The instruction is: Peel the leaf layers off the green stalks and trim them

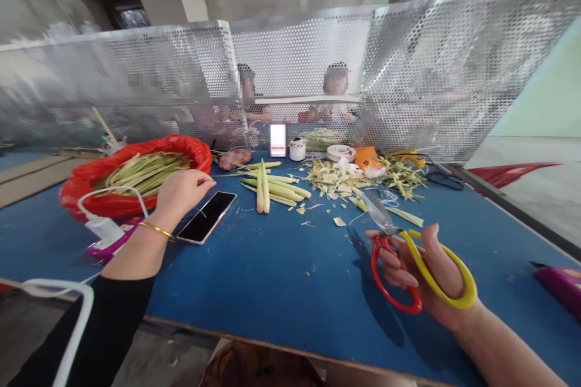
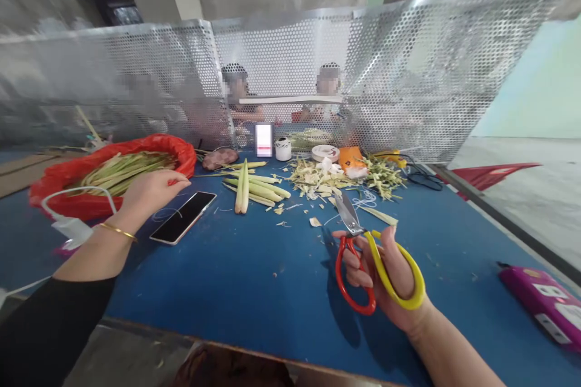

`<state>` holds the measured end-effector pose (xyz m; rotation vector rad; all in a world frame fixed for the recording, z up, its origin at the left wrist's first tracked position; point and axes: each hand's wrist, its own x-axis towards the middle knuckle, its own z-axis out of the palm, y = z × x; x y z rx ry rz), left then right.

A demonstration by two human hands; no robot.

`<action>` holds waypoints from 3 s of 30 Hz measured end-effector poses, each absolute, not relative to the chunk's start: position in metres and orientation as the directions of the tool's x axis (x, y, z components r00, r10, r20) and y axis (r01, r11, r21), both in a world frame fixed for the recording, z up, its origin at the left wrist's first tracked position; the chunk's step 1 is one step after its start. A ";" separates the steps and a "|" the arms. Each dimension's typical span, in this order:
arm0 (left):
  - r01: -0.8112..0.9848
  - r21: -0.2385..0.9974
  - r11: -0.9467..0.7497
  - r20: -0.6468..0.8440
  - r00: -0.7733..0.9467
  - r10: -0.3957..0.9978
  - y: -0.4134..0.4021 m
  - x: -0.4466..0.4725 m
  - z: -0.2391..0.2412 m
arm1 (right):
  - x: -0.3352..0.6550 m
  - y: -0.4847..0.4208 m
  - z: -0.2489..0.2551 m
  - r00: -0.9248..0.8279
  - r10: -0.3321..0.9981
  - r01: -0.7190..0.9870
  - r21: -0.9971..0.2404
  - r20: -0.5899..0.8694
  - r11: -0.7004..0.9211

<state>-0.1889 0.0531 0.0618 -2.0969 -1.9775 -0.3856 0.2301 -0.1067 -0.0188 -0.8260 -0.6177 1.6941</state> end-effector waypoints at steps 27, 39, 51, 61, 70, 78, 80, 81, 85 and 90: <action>0.624 0.664 -0.411 0.114 0.459 0.881 0.035 0.107 -0.013 | 0.253 -0.101 -0.012 0.099 0.986 -0.682 -0.730 -0.131 -0.028; 0.433 0.900 0.047 -0.266 0.461 0.847 -0.003 0.015 0.006 | 0.255 -0.099 -0.017 0.063 0.987 -0.717 -0.695 -0.148 -0.058; 0.500 0.857 0.123 -0.365 0.422 0.830 -0.044 -0.078 0.008 | 0.246 -0.105 -0.018 -0.150 0.968 -0.626 -0.739 -0.201 -0.250; 0.350 0.922 0.164 -0.295 0.366 0.882 -0.058 -0.077 0.014 | 0.200 -0.118 -0.001 -0.422 0.771 -0.054 -0.836 -0.476 -0.545; 0.278 0.945 0.174 -0.272 0.367 0.890 -0.064 -0.095 0.012 | 0.202 -0.090 -0.005 -0.192 0.809 -0.317 -0.745 -0.556 -0.587; 0.204 0.959 0.198 -0.250 0.277 0.928 -0.060 -0.117 0.006 | 0.213 -0.105 -0.011 -0.248 0.811 -0.292 -0.758 -0.529 -0.584; 0.164 0.965 0.203 -0.240 0.246 0.939 -0.057 -0.119 0.003 | 0.212 -0.111 -0.011 -0.262 0.830 -0.269 -0.789 -0.492 -0.552; 0.142 0.969 0.204 -0.232 0.224 0.947 -0.057 -0.119 0.002 | 0.212 -0.114 -0.010 -0.272 0.833 -0.259 -0.797 -0.482 -0.545; -0.002 0.984 0.178 -0.176 0.142 0.974 -0.056 -0.117 -0.003 | 0.214 -0.124 -0.003 -0.308 0.833 -0.183 -0.831 -0.460 -0.526; -0.297 0.932 0.209 -0.165 0.169 0.972 -0.062 -0.105 -0.004 | 0.237 -0.132 0.003 -0.173 0.894 0.193 -0.905 -0.412 -0.380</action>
